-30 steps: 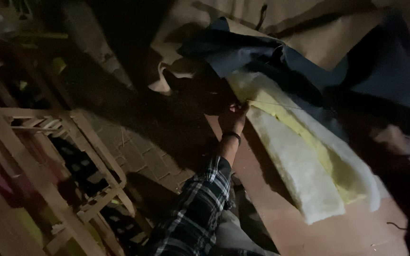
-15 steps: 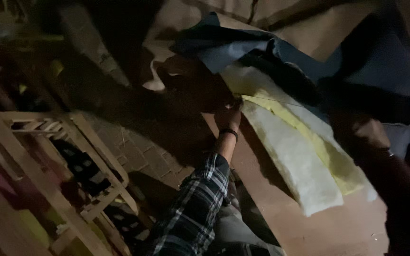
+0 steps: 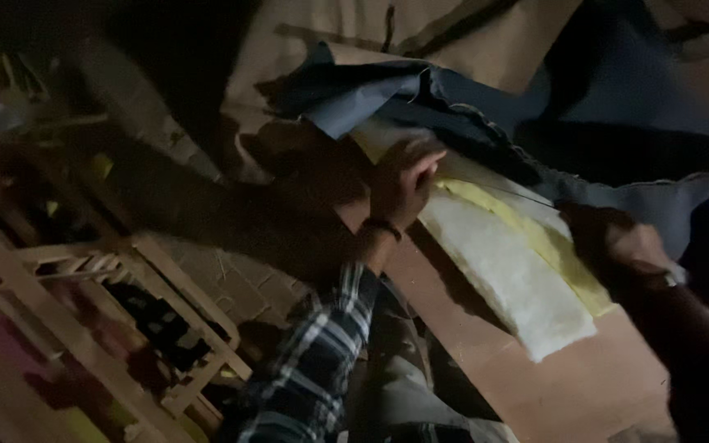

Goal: The person aligns a curved foam piece with batting and fabric cover on a work surface, trims the foam edge with a long blade, and then uses a spray gun to apply adhesive to the foam and batting layers while pressing the layers together.

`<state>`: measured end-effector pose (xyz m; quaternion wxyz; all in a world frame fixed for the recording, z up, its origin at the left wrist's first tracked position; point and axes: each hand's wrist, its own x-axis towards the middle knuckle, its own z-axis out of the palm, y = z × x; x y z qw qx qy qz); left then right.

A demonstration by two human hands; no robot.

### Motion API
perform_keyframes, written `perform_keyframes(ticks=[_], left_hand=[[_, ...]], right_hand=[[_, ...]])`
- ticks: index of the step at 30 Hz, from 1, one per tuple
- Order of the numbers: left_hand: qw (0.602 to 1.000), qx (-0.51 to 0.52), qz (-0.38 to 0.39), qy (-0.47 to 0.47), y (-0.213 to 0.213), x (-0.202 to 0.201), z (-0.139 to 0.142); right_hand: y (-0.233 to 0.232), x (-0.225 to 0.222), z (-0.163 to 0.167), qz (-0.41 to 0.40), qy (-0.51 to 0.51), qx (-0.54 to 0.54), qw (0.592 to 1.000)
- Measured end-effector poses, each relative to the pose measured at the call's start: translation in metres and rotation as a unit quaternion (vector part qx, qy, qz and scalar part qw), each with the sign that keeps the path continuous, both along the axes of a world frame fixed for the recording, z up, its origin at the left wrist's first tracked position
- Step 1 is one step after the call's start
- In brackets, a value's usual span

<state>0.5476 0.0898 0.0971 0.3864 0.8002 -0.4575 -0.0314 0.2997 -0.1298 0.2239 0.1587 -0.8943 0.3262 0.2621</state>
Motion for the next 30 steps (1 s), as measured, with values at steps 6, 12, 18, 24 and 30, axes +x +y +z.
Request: perform_keyframes(ticks=[6, 12, 18, 24, 30], left_hand=[[0.949, 0.241, -0.071, 0.192, -0.058, 0.046, -0.009], [0.949, 0.292, -0.072, 0.099, -0.070, 0.049, -0.007], [0.958, 0.256, -0.064, 0.110, -0.071, 0.053, -0.017], [0.975, 0.198, -0.060, 0.087, -0.067, 0.051, -0.024], [0.973, 0.209, -0.060, 0.080, -0.066, 0.052, -0.028]], right_hand=[[0.010, -0.014, -0.015, -0.016, -0.116, 0.040, 0.992], [0.021, -0.029, -0.022, -0.107, -0.058, 0.025, 0.992], [0.010, -0.038, -0.050, -0.144, -0.102, 0.029, 0.984], [0.020, -0.056, -0.032, -0.048, -0.156, -0.041, 0.986], [0.027, -0.060, -0.030, -0.027, -0.198, -0.049, 0.979]])
